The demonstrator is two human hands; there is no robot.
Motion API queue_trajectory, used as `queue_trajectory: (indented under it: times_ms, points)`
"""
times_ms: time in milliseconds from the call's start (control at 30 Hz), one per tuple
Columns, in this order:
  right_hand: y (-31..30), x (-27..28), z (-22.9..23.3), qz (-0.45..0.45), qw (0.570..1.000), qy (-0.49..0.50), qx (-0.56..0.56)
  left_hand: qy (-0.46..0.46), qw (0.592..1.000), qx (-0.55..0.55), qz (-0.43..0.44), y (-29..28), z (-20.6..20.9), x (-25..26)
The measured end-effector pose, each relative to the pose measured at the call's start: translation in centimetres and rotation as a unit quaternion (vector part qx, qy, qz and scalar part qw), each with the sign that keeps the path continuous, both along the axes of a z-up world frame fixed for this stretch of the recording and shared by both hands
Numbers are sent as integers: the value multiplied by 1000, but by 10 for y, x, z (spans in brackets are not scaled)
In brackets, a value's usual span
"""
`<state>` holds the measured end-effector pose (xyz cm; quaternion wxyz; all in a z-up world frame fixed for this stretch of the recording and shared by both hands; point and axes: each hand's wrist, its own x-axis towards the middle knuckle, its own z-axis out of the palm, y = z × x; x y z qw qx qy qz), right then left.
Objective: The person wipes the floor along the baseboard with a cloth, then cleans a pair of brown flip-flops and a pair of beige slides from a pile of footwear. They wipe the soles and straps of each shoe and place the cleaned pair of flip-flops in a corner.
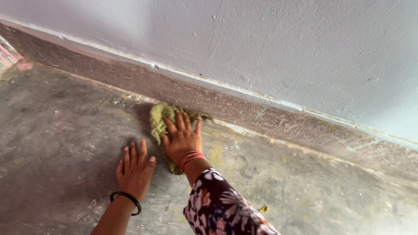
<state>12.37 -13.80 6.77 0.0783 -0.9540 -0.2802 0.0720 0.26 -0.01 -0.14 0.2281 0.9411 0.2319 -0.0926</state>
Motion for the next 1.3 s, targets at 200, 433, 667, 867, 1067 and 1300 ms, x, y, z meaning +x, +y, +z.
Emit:
queue_trajectory:
  times_ms: [200, 433, 667, 867, 1067, 1300]
  points:
    - [-60, 0, 1, -72, 996, 32, -38, 11, 997, 68, -27, -3, 2, 0]
    - [-180, -7, -28, -214, 969, -84, -90, 111, 991, 75, -27, -17, 36, 5]
    - [-110, -12, -14, -101, 969, -209, 81, 131, 989, 62, -11, -23, 57, 7]
    - [-3, -45, -45, 9, 990, -82, 113, 170, 974, 141, -54, -21, 56, 5]
    - [-89, -4, -66, -43, 992, -121, 15, 143, 985, 87, -35, -23, 61, 6]
    - [-280, 0, -101, -258, 953, -130, 88, 143, 988, 54, -24, -23, 55, 3]
